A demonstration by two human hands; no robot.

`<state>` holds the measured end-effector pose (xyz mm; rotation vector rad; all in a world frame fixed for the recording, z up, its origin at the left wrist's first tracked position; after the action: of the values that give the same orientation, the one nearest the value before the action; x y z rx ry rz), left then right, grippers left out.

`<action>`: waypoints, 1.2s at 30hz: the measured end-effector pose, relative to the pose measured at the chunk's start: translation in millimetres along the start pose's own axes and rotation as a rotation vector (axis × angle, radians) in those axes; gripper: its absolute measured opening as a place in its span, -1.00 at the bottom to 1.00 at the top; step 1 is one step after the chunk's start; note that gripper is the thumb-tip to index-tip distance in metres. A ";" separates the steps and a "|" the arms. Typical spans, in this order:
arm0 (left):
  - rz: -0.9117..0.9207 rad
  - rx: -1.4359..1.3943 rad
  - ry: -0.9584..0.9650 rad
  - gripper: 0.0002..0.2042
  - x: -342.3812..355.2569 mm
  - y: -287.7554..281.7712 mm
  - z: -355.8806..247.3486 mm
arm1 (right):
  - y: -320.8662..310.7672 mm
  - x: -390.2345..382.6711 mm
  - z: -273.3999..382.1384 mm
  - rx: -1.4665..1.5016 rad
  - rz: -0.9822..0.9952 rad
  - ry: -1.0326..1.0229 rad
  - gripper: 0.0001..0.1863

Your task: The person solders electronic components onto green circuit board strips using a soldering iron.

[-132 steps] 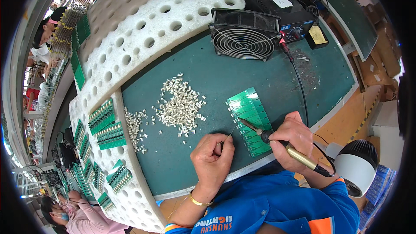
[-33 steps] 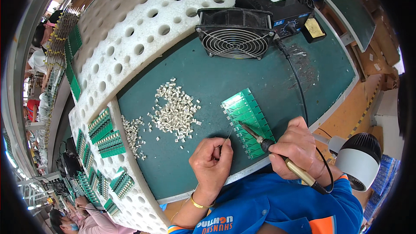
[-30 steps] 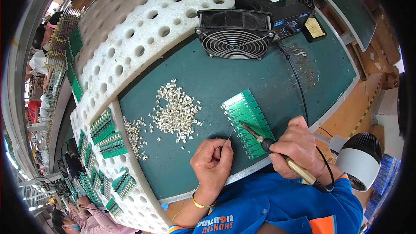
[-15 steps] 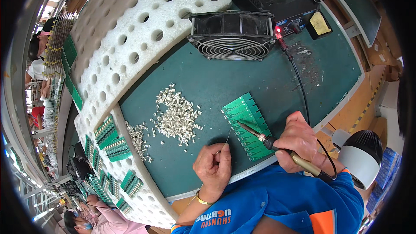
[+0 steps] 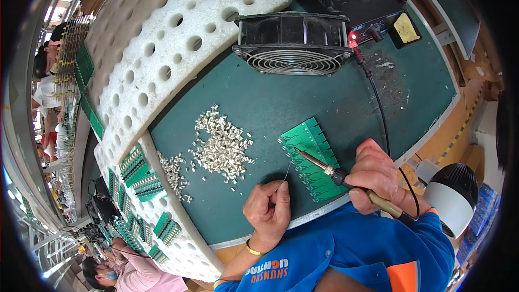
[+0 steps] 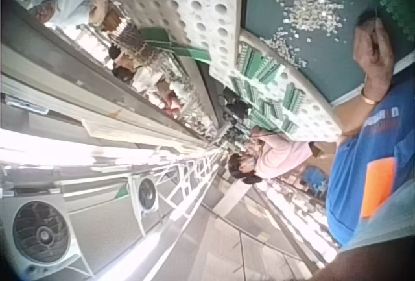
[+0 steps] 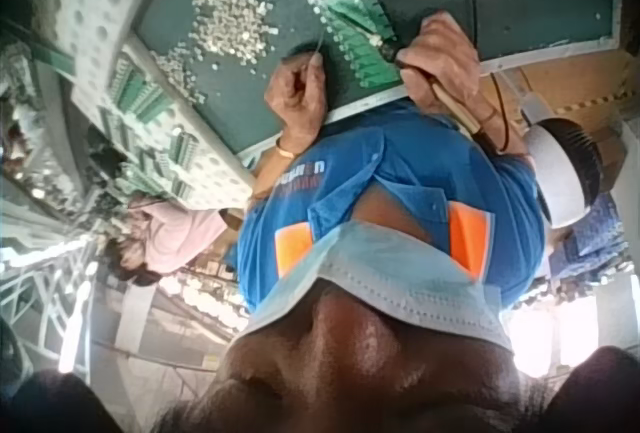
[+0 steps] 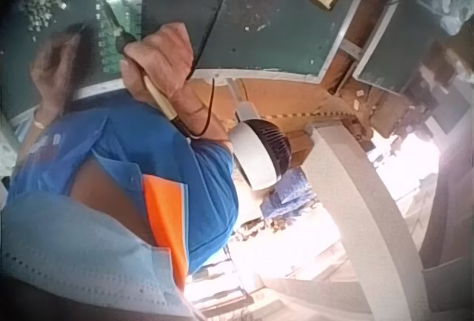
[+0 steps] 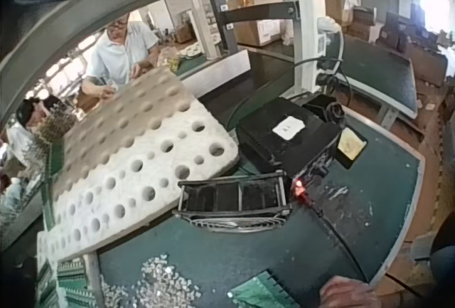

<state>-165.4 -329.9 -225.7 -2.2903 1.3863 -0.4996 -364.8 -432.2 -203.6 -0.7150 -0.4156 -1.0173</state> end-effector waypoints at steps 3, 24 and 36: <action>0.001 -0.001 0.014 -0.94 0.2 0.0 -0.4 | 1.0 -1.4 -0.4 0.001 0.000 -0.004 -0.80; 0.031 -0.057 0.016 -0.92 -1.9 5.9 -4.7 | 2.7 -12.5 29.5 -0.078 0.037 0.009 -0.80; 0.022 -0.099 -0.007 -0.92 -2.4 9.2 -2.1 | 10.0 -11.6 29.5 -0.131 -0.005 -0.006 -0.81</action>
<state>-174.3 -332.0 -229.0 -2.3499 1.4613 -0.4243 -361.4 -400.8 -193.4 -0.8347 -0.3588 -1.0543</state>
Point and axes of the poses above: each hand's wrist, its own x-axis towards the middle knuckle, its own y-axis out of the palm, z = x × y, the point moved 4 cm from there along x, towards the middle knuckle, and after that the axes turned 3 degrees about -y, right-handed, at the moved point
